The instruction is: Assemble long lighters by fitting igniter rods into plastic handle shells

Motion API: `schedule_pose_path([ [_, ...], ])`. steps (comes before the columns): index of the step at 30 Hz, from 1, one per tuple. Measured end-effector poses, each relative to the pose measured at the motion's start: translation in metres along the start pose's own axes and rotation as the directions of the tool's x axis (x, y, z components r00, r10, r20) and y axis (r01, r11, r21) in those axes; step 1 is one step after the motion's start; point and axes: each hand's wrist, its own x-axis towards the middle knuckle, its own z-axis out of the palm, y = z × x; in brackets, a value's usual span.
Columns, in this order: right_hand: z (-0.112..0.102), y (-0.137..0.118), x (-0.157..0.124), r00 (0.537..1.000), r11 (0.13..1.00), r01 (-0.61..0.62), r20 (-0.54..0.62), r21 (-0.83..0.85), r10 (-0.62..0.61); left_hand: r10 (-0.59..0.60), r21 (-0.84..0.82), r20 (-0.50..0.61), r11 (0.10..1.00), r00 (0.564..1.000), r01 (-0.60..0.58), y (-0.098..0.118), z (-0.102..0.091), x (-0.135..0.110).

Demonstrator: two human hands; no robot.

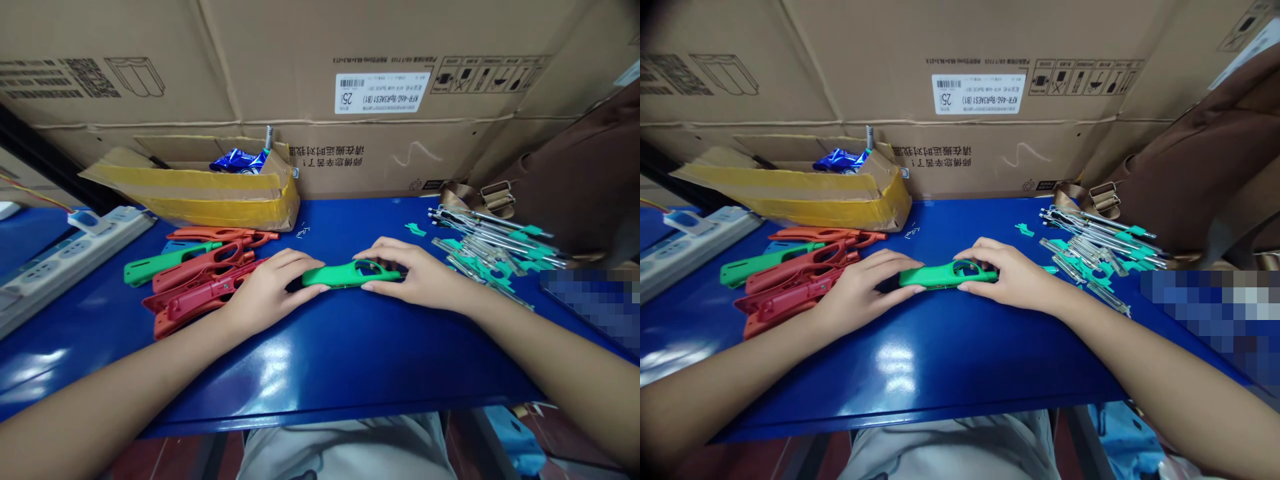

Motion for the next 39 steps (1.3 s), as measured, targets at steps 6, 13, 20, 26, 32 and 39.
schedule_pose_path([
  [6, -0.001, 0.007, 0.002, 0.998, 0.996, 0.057, 0.028, -0.073, -0.055, -0.012, -0.012, 0.024, 1.000, 1.000, 0.013, -0.003, 0.006, -0.001],
  [13, 0.002, 0.014, 0.001, 0.997, 0.993, 0.064, 0.052, -0.100, -0.059, -0.021, -0.031, 0.063, 0.999, 0.998, 0.023, -0.003, 0.007, -0.002],
  [20, 0.003, 0.014, 0.001, 0.997, 0.991, 0.053, 0.065, -0.120, -0.045, -0.019, -0.022, 0.073, 1.000, 0.997, 0.020, -0.003, 0.008, -0.001],
  [26, 0.003, 0.016, 0.001, 0.997, 0.991, 0.049, 0.068, -0.125, -0.041, -0.019, -0.012, 0.074, 1.000, 0.997, 0.020, -0.003, 0.008, -0.001],
  [32, 0.003, 0.015, 0.001, 0.996, 0.989, 0.048, 0.075, -0.139, -0.038, -0.022, -0.010, 0.074, 1.000, 0.997, 0.023, -0.004, 0.009, -0.002],
  [39, 0.004, 0.016, 0.001, 0.996, 0.986, 0.058, 0.076, -0.159, -0.046, -0.026, -0.016, 0.078, 0.999, 0.997, 0.028, -0.003, 0.009, -0.001],
])
